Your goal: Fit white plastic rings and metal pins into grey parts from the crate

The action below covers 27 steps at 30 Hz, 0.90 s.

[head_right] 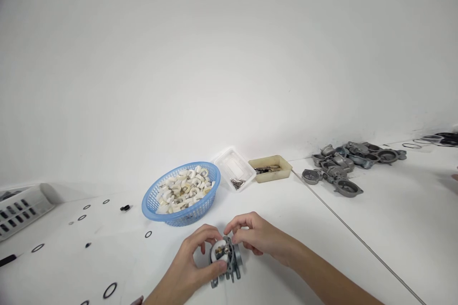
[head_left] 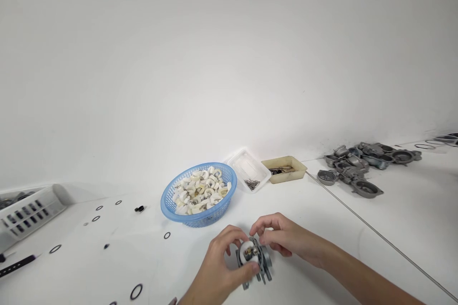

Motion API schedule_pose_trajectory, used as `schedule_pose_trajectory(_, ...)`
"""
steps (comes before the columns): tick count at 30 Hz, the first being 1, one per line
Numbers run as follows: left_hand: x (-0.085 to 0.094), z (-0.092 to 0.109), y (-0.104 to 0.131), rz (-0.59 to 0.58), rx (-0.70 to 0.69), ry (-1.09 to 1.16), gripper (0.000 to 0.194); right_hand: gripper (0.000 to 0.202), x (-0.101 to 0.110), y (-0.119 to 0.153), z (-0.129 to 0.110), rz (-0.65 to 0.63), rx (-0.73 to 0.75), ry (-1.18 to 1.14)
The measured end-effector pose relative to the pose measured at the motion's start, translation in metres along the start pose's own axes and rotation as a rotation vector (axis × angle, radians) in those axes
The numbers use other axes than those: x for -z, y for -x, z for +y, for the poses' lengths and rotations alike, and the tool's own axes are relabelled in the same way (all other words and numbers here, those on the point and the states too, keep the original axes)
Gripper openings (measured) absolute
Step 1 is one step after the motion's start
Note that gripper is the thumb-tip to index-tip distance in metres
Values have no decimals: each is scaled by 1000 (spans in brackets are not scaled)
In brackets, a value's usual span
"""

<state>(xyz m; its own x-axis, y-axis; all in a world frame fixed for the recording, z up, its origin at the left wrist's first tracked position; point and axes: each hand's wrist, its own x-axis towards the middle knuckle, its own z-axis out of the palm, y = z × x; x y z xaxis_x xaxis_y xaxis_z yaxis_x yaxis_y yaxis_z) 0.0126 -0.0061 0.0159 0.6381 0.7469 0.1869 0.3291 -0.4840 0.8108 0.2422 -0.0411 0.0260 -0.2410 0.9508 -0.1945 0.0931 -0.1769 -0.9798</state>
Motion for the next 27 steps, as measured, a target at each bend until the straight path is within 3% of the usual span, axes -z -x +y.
schedule_pose_trajectory(11, 0, 1, 2, 9, -10, -40, 25, 26, 3, -2, 3, -18, 15, 34)
schedule_pose_trajectory(18, -2, 4, 3, 36, -18, -73, 25, 36, 7, -1, 1, -135, 110, 100)
schedule_pose_trajectory(27, 0, 8, 2, 22, -43, -62, 20, 37, 7, -2, 5, -107, 158, 192)
